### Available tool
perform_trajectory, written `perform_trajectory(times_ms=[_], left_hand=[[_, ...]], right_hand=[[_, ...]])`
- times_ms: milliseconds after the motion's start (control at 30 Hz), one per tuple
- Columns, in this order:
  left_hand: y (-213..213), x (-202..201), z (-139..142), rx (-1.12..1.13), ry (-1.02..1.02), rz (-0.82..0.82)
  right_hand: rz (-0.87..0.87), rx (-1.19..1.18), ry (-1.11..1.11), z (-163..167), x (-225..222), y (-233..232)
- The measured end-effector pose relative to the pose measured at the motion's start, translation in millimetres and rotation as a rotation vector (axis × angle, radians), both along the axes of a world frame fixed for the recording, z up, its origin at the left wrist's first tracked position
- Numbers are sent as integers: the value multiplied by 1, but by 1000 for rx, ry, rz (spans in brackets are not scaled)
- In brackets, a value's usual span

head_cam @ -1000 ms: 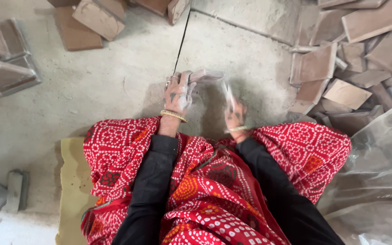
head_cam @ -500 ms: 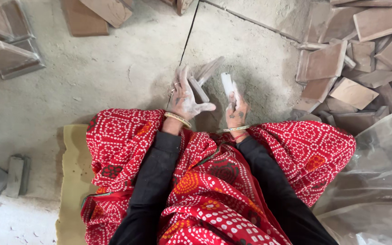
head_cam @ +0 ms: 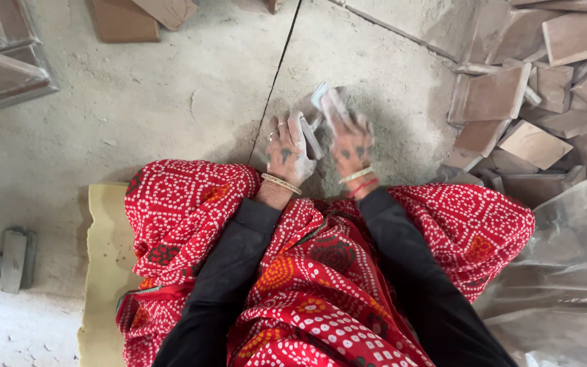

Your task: The person sits on the floor and smooths small sandstone pieces one at a time, rubbing each piece with a small abrasive stone by hand. They set finished pieces aside and pick up new rough pieces from a pile beside them, repeating the rubbing motion throughout.

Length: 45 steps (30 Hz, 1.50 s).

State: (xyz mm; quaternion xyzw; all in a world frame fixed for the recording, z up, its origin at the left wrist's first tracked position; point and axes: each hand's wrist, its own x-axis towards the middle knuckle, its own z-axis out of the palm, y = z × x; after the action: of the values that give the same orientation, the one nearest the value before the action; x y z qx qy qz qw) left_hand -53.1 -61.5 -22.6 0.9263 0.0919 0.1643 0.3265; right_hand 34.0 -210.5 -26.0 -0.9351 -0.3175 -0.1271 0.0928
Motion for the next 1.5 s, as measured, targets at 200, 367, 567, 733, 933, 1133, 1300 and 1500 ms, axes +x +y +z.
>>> perform_trajectory(times_ms=[200, 367, 567, 733, 933, 1133, 1300, 1500], left_hand=[[10, 5, 2, -109, 50, 0], [15, 4, -3, -152, -46, 66], [7, 3, -3, 43, -108, 68], [5, 2, 2, -20, -42, 46], [9, 2, 5, -156, -36, 54], [11, 4, 0, -122, -65, 82], [0, 4, 3, 73, -175, 34], [-14, -6, 7, 115, -226, -11]], right_hand=[[83, 127, -53, -19, -22, 5], [222, 69, -90, -17, -24, 0], [144, 136, 119, -15, -11, -9], [193, 11, -94, -5, -25, -15], [217, -59, -63, 35, -27, -7], [263, -46, 82, 40, -49, -7], [88, -113, 60, 17, -9, -27], [-22, -14, 135, -2, 0, -37]])
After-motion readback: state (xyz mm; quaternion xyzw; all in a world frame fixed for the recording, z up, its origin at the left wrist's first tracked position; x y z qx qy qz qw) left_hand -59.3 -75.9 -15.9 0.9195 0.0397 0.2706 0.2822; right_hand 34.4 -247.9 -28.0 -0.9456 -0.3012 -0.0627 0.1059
